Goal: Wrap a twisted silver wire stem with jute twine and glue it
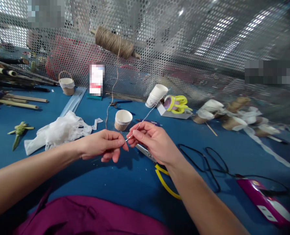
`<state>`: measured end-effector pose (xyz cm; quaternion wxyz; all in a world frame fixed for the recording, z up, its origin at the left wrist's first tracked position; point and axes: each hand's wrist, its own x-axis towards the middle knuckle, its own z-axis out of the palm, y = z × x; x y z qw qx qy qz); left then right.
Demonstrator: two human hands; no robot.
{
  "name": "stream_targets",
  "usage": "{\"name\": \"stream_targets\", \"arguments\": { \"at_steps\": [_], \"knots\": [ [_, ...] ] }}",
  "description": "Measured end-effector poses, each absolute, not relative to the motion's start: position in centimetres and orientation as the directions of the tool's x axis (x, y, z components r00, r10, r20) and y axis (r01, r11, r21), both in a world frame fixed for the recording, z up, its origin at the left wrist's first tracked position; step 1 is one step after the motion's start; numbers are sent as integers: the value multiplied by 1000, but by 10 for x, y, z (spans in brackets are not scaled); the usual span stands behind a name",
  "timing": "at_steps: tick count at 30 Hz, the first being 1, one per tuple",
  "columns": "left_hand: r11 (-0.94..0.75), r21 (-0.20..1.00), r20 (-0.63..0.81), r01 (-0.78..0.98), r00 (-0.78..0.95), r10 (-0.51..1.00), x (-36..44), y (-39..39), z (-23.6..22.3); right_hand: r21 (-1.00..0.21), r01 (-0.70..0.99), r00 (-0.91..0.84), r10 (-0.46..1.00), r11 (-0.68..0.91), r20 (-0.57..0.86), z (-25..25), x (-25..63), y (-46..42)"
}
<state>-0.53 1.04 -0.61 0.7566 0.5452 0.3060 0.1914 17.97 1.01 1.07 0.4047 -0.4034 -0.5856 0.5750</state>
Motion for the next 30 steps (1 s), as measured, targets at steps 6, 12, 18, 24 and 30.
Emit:
{"name": "stream_targets", "arguments": {
  "at_steps": [6, 12, 18, 24, 30],
  "knots": [
    [330, 944, -228, 10, 744, 629, -7, 13, -5, -998, 31, -336, 941, 61, 47, 11, 176, 7],
    [267, 963, -201, 20, 714, 671, -5, 8, -4, -988, 112, -332, 941, 109, 66, 11, 173, 4],
    [341, 940, -265, 24, 682, 682, 0, 4, -4, -983, 107, -254, 960, 147, 116, 5, 169, 2],
    [235, 963, -260, 132, 687, 679, -3, 7, -1, -983, 52, -182, 969, 179, 167, 2, 172, 7],
    [170, 970, -242, 172, 690, 682, -4, 7, -1, -982, 101, -280, 952, 161, 127, 6, 169, 3]
  ]
}}
